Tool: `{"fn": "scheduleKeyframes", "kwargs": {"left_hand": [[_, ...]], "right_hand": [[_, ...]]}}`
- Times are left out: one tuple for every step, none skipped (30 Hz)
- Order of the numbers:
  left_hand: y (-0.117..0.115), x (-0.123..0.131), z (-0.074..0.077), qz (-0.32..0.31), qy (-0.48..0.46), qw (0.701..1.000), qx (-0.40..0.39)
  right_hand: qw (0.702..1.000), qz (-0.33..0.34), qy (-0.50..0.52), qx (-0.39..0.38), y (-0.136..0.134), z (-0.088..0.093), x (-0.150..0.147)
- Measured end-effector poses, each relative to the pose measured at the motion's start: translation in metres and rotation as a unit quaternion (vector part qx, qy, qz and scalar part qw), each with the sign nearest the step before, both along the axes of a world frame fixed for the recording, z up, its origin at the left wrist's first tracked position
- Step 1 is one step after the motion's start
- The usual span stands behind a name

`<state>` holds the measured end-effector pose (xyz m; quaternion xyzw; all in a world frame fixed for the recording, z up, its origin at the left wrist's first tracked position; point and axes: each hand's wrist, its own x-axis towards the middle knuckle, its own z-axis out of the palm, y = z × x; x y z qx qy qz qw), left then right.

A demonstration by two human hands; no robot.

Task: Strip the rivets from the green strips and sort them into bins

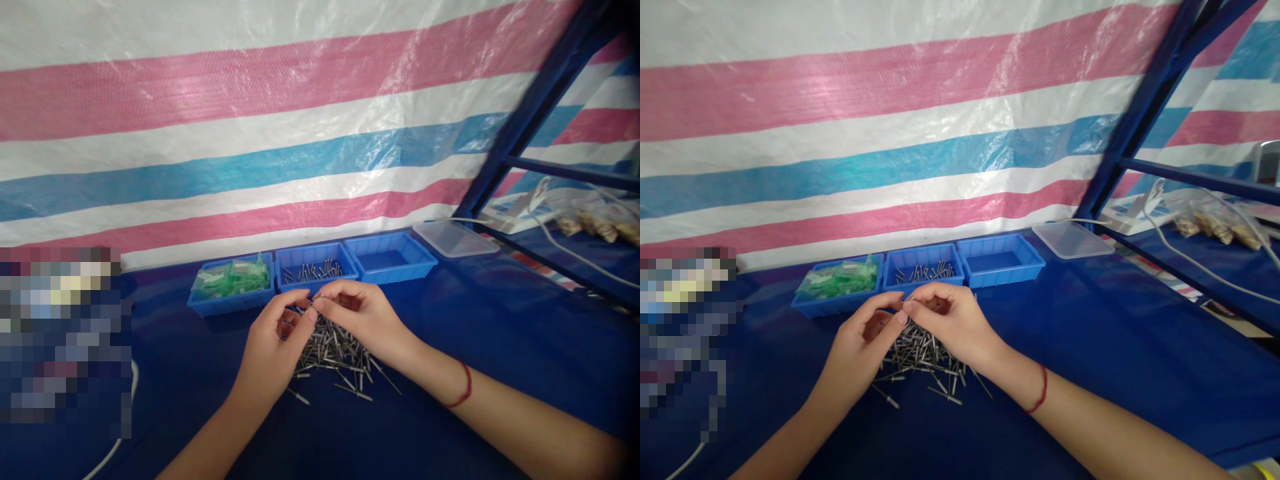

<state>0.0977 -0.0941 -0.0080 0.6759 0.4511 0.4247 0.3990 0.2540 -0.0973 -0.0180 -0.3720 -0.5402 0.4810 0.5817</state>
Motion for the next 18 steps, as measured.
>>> {"fn": "scheduleKeyframes", "kwargs": {"left_hand": [[0.0005, -0.0005, 0.0000, -0.007, 0.010, 1.000, 0.000], [0.0010, -0.0011, -0.0001, -0.016, 0.022, 1.000, -0.003], [0.0013, -0.0017, -0.0002, -0.026, 0.033, 0.999, -0.007], [0.0016, -0.0022, -0.0005, -0.035, 0.041, 0.998, -0.012], [0.0019, -0.0027, -0.0009, -0.042, 0.046, 0.998, -0.015], [0.0021, -0.0030, -0.0014, -0.048, 0.049, 0.997, -0.017], [0.0024, -0.0032, -0.0018, -0.052, 0.052, 0.997, -0.018], [0.0027, -0.0034, -0.0023, -0.053, 0.053, 0.997, -0.016], [0.0030, -0.0035, -0.0026, -0.051, 0.053, 0.997, -0.012], [0.0033, -0.0037, -0.0028, -0.048, 0.053, 0.997, -0.008], [0.0035, -0.0038, -0.0029, -0.043, 0.052, 0.998, -0.003], [0.0037, -0.0039, -0.0028, -0.037, 0.050, 0.998, 0.002], [0.0039, -0.0040, -0.0024, -0.031, 0.049, 0.998, 0.008], [0.0039, -0.0041, -0.0018, -0.025, 0.049, 0.998, 0.014], [0.0038, -0.0041, -0.0010, -0.019, 0.050, 0.998, 0.020], [0.0037, -0.0042, 0.0000, -0.014, 0.051, 0.998, 0.028], [0.0035, -0.0042, 0.0011, -0.009, 0.053, 0.998, 0.036], [0.0032, -0.0044, 0.0022, -0.005, 0.056, 0.997, 0.044]], "right_hand": [[1.000, -0.003, -0.004, 0.004, 0.0001, 0.0000, 0.0003], [1.000, -0.007, -0.008, 0.009, 0.0001, 0.0003, 0.0005], [1.000, -0.008, -0.011, 0.013, 0.0001, 0.0006, 0.0007], [1.000, -0.007, -0.013, 0.017, -0.0001, 0.0012, 0.0008], [1.000, -0.005, -0.014, 0.020, -0.0003, 0.0017, 0.0008], [1.000, -0.003, -0.015, 0.023, -0.0006, 0.0022, 0.0007], [1.000, -0.003, -0.017, 0.026, -0.0008, 0.0026, 0.0006], [0.999, -0.004, -0.020, 0.029, -0.0011, 0.0028, 0.0005], [0.999, -0.006, -0.023, 0.033, -0.0013, 0.0027, 0.0005], [0.999, -0.009, -0.028, 0.037, -0.0013, 0.0023, 0.0007], [0.998, -0.011, -0.036, 0.040, -0.0013, 0.0017, 0.0010], [0.998, -0.014, -0.045, 0.043, -0.0011, 0.0009, 0.0015], [0.997, -0.017, -0.056, 0.045, -0.0008, 0.0001, 0.0022], [0.996, -0.022, -0.070, 0.048, -0.0003, -0.0006, 0.0030], [0.995, -0.027, -0.085, 0.051, 0.0002, -0.0012, 0.0039], [0.993, -0.031, -0.103, 0.056, 0.0007, -0.0014, 0.0048], [0.990, -0.036, -0.121, 0.062, 0.0011, -0.0013, 0.0057], [0.987, -0.041, -0.142, 0.070, 0.0015, -0.0007, 0.0065]]}}
